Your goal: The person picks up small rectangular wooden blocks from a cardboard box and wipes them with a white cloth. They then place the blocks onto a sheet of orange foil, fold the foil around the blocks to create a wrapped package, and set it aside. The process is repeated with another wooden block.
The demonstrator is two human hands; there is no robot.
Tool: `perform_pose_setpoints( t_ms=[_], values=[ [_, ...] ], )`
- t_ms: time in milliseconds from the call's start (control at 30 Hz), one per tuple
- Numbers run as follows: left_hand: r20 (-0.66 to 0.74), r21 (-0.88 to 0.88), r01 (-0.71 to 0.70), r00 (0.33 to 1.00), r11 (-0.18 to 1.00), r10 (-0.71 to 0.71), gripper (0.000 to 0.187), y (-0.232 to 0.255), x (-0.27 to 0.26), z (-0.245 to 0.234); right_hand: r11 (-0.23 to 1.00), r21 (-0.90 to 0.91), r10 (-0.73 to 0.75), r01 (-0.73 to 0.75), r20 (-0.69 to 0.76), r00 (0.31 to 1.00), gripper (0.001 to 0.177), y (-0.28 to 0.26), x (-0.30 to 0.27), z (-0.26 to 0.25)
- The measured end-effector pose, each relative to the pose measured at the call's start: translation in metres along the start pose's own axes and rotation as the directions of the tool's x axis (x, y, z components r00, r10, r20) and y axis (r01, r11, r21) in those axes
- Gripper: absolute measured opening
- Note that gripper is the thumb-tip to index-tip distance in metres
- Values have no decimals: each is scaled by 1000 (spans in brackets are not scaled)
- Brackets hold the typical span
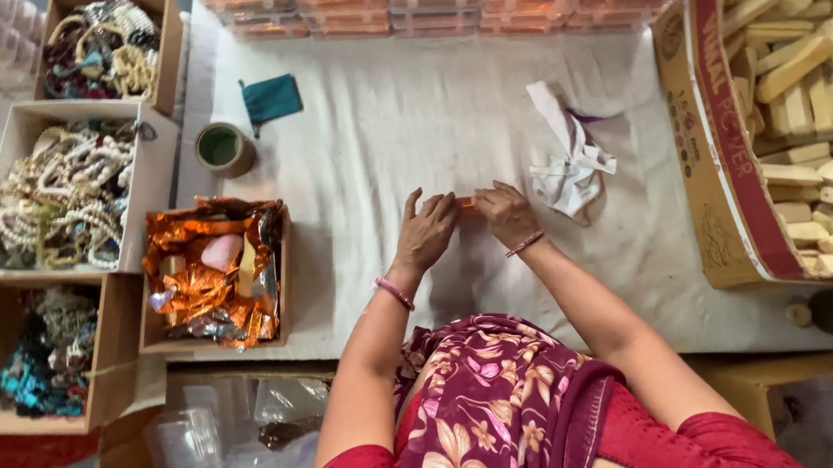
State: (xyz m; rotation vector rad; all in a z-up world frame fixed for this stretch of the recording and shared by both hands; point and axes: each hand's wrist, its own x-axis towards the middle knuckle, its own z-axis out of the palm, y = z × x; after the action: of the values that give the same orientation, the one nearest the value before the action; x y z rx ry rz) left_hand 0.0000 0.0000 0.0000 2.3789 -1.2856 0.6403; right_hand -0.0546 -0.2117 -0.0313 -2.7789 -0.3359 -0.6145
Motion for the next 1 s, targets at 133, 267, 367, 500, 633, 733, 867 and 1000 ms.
perform_pose_setpoints(
  t_ms=[133,267,367,500,633,733,867,1000],
  values=[
    [213,-24,213,956,977,-203,15,-18,-46,-29,999,25,-47,47,-16,999,21,16,-8,6],
    [-96,158,403,915,901,-392,20,-50,-125,-122,984,-20,-176,176,37,984,16,30,-12,15],
    [-305,283,679,733,677,-608,25,-58,-200,-205,972,-41,-232,232,18,973,9,48,-29,36],
    [-609,289,934,350,211,-712,24,-43,-319,-271,981,-25,-192,193,19,981,11,62,-37,41],
    [-692,315,949,220,-14,-688,25,3,-406,-280,980,-10,-196,197,30,980,16,77,-41,54],
    [-607,181,965,-41,-188,-794,16,36,-465,-243,982,62,-177,176,14,984,15,74,-36,47],
    [-292,234,910,-269,-341,-918,28,66,-512,-194,975,98,-198,197,2,980,12,82,-31,48],
    [-112,129,797,-580,-590,-807,77,65,-534,-158,972,169,-169,162,32,985,15,79,-20,40]
  ],
)
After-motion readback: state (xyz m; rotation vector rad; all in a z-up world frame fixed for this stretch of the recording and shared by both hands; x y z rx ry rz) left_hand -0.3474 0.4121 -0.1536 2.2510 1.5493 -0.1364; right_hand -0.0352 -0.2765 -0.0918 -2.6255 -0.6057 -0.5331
